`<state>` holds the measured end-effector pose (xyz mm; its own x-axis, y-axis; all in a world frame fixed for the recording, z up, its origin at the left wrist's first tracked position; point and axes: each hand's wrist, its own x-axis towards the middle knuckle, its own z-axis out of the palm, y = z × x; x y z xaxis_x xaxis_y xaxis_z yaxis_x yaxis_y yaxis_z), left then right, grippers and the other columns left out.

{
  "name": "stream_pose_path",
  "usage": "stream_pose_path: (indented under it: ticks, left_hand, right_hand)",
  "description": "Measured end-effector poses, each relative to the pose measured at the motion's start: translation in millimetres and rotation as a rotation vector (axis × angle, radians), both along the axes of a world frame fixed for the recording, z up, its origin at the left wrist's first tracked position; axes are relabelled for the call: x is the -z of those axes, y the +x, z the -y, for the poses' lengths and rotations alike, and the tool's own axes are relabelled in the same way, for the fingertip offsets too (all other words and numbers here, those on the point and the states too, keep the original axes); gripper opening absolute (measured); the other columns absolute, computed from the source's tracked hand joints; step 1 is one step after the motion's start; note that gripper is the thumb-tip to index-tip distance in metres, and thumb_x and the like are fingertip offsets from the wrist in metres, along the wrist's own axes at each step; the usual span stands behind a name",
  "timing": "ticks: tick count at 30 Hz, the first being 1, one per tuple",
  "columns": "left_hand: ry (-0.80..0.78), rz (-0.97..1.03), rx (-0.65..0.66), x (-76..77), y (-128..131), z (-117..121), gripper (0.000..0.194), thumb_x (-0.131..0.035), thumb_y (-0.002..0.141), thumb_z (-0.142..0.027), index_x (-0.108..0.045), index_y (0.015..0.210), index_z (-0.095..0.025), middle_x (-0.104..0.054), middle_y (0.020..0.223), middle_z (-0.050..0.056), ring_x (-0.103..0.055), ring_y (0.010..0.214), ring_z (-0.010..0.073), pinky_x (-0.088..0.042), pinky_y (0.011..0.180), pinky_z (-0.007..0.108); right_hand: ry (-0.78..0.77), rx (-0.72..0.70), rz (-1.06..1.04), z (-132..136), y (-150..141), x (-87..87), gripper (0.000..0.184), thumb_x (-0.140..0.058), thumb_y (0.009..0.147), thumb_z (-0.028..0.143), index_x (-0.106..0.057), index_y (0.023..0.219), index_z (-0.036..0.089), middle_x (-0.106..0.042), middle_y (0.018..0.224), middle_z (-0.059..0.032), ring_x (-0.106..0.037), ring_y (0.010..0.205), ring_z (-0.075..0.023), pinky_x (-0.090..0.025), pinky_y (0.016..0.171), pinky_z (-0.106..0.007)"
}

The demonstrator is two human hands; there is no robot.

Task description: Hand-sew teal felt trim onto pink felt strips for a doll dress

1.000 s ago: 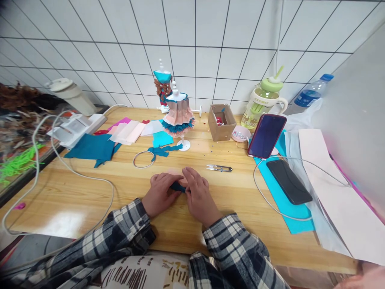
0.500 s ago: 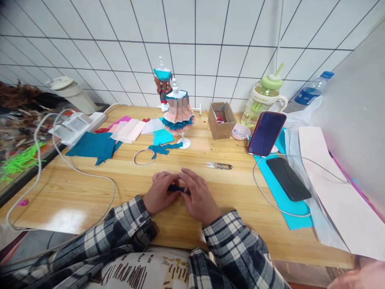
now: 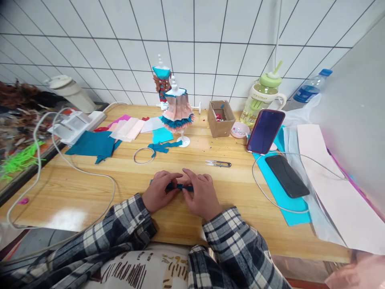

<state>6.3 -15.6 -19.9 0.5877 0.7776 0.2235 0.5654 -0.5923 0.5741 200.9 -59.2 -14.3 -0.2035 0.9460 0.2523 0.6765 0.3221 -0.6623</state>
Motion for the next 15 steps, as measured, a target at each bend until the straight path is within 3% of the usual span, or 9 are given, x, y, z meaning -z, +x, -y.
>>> stream_pose_path:
  ticks: [8, 15]
  left_hand:
    - [-0.051, -0.001, 0.077, 1.0, -0.5, 2.0, 0.042, -0.055, 0.085, -0.014, -0.046, 0.126, -0.02, -0.064, 0.099, 0.005, -0.057, 0.093, 0.0199, -0.044, 0.082, 0.033]
    - [0.027, -0.102, 0.039, -5.4, -2.8, 7.2, 0.037, -0.06, 0.082, -0.016, -0.055, 0.118, -0.023, -0.067, 0.091, 0.002, -0.057, 0.09, 0.0214, -0.036, 0.083, 0.038]
  right_hand:
    - [-0.108, 0.007, -0.139, 0.7, 0.8, 4.0, 0.052, -0.055, 0.085, 0.025, -0.042, 0.135, 0.022, -0.067, 0.082, -0.0002, -0.061, 0.077, -0.0192, -0.047, 0.078, -0.034]
    - [-0.17, 0.001, -0.28, -0.3, 0.3, 5.8, 0.043, -0.055, 0.085, 0.021, -0.044, 0.126, 0.023, -0.066, 0.082, 0.0013, -0.058, 0.069, -0.0147, -0.048, 0.069, -0.027]
